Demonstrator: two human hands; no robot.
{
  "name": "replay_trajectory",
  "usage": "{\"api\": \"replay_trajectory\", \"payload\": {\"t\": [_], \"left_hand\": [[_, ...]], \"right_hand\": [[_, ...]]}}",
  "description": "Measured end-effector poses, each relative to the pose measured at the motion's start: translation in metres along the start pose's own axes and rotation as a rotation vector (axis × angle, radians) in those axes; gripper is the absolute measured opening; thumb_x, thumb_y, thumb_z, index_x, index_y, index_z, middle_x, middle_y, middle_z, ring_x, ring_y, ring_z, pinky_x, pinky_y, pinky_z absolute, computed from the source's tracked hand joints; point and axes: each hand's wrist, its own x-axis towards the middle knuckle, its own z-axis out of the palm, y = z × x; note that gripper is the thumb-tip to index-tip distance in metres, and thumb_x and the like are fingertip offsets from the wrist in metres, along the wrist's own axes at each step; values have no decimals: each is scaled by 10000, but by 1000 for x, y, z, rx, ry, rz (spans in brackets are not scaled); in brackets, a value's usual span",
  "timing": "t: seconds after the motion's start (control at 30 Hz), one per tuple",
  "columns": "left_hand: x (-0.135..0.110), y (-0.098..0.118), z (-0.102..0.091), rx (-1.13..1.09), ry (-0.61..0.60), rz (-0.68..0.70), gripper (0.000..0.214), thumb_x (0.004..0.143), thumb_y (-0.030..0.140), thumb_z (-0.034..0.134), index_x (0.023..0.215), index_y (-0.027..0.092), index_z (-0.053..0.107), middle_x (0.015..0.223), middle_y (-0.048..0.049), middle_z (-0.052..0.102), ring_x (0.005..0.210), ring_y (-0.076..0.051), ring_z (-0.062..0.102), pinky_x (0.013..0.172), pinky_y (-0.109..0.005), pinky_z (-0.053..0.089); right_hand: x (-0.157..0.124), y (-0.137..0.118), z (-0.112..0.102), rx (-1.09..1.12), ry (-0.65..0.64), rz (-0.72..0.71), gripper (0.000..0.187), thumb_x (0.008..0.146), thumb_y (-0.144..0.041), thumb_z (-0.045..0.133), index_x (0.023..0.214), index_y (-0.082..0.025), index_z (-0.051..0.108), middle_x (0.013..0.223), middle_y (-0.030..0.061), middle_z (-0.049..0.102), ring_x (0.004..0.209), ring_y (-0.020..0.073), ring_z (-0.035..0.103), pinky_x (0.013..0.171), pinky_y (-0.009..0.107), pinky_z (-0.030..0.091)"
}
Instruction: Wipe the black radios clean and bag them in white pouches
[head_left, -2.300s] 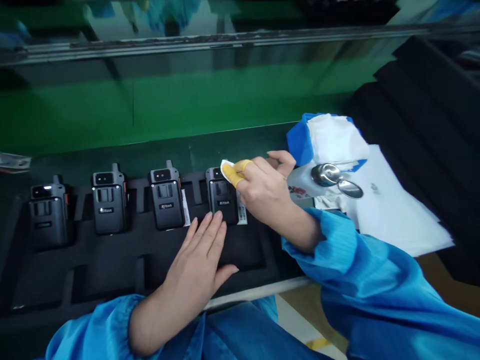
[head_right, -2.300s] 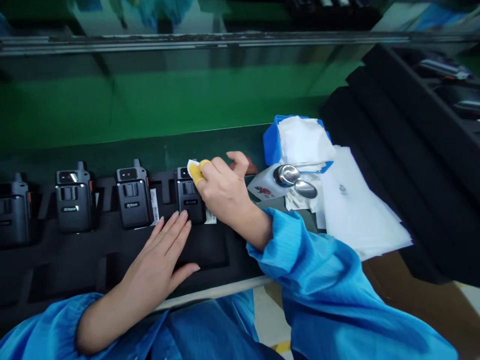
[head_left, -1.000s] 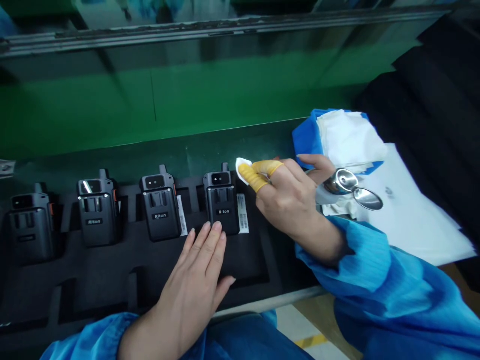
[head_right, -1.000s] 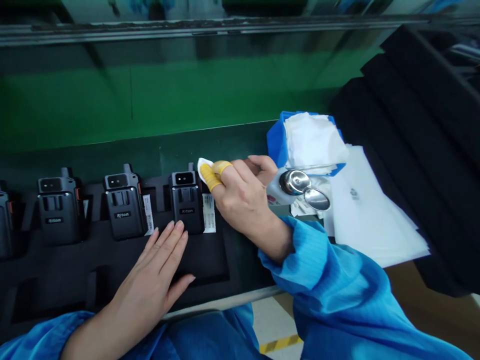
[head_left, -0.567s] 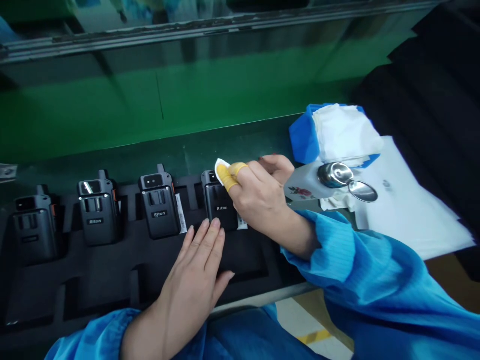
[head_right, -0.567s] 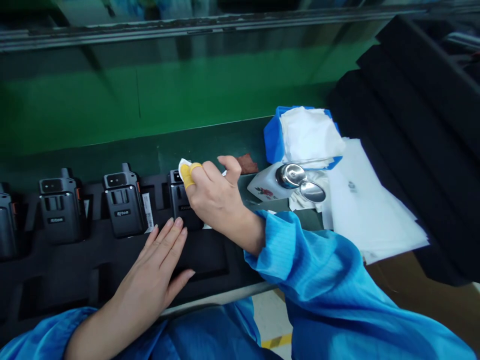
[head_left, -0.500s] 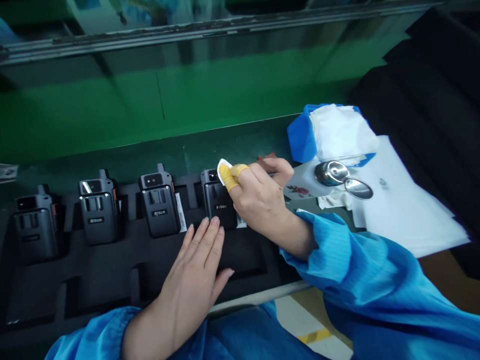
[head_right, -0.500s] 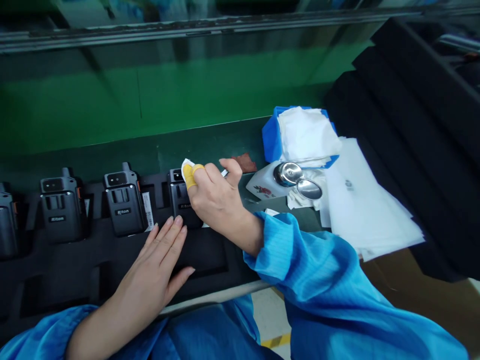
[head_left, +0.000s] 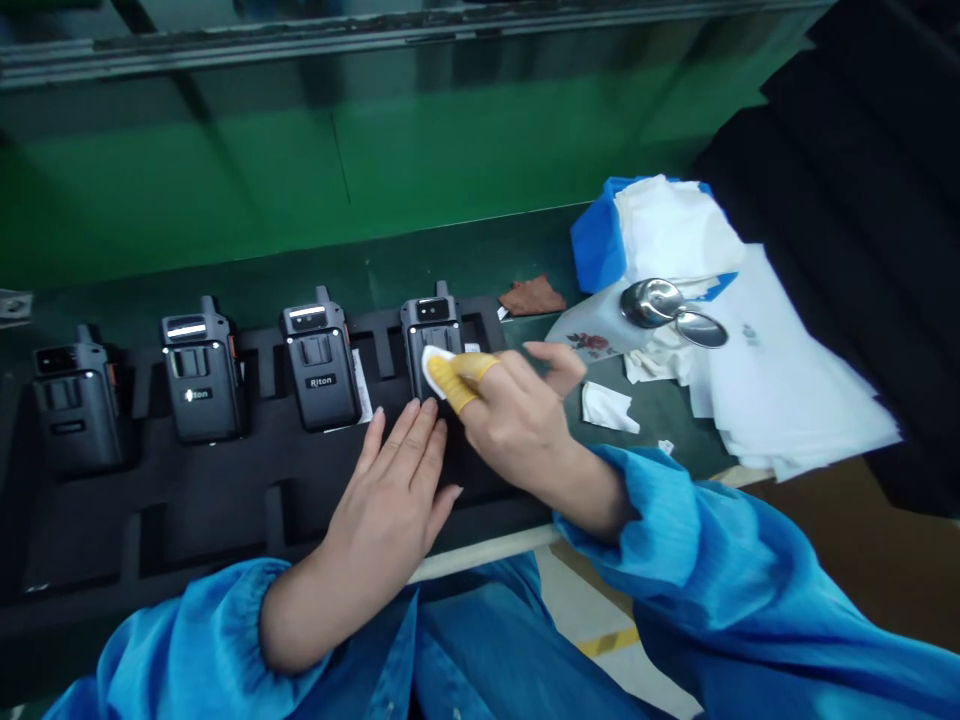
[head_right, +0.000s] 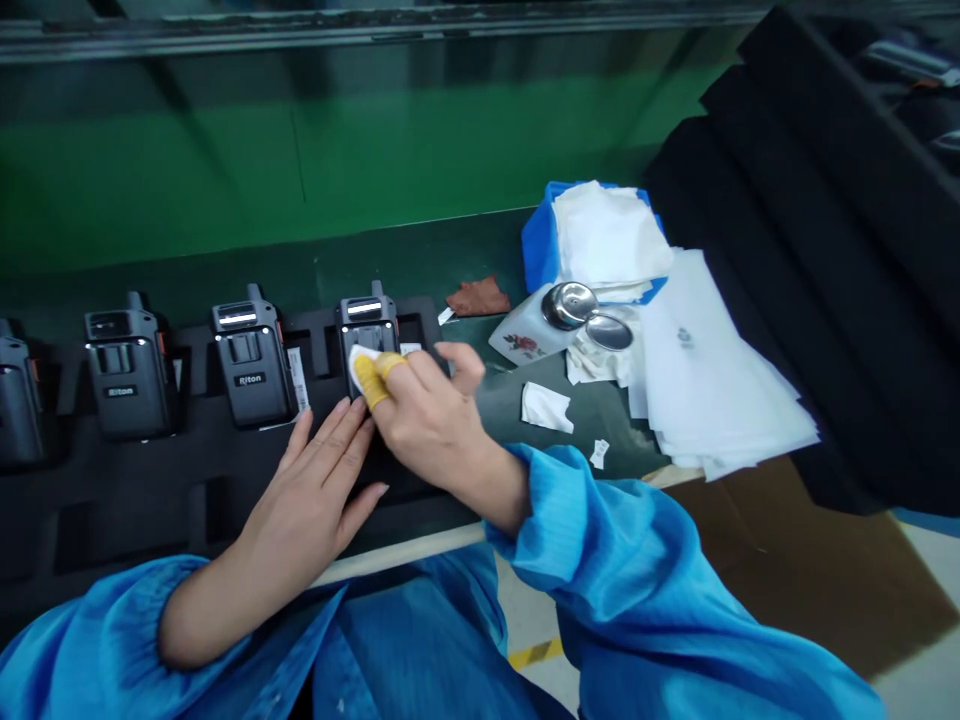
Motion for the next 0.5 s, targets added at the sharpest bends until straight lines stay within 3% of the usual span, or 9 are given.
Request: {"api": "replay_trajectory", "payload": {"t": [0.1, 0.27, 0.5], "left_hand": [[-1, 0, 1, -8, -5, -4, 401, 957, 257, 395, 1233, 8, 545, 1292, -192, 605, 1231, -314, 553, 1009, -513, 476], [-2, 0, 2, -17, -21, -9, 391, 951, 248, 417, 1232, 15, 554, 1350, -191, 558, 1270, -312, 517, 1042, -504, 452], [-1, 1, 2, -29, -25, -17, 403, 953, 256, 404, 1234, 8, 551, 1309, -194, 592, 1264, -312, 523, 1045, -513, 448]], "right_hand": [[-1, -7, 0, 42, -40, -54, 283, 861, -99, 511, 600, -186, 579, 726, -9, 573, 778, 122, 428, 946, 365, 186], [-4, -1, 1, -7, -15, -11, 334, 819, -14, 473, 538, -185, 533, 669, 3, 560, 744, 133, 418, 919, 373, 200], [-2, -7, 5, 33, 8, -47, 313, 862, -88, 493, 579, -200, 564, 681, -14, 571, 763, 132, 429, 927, 372, 209]]}}
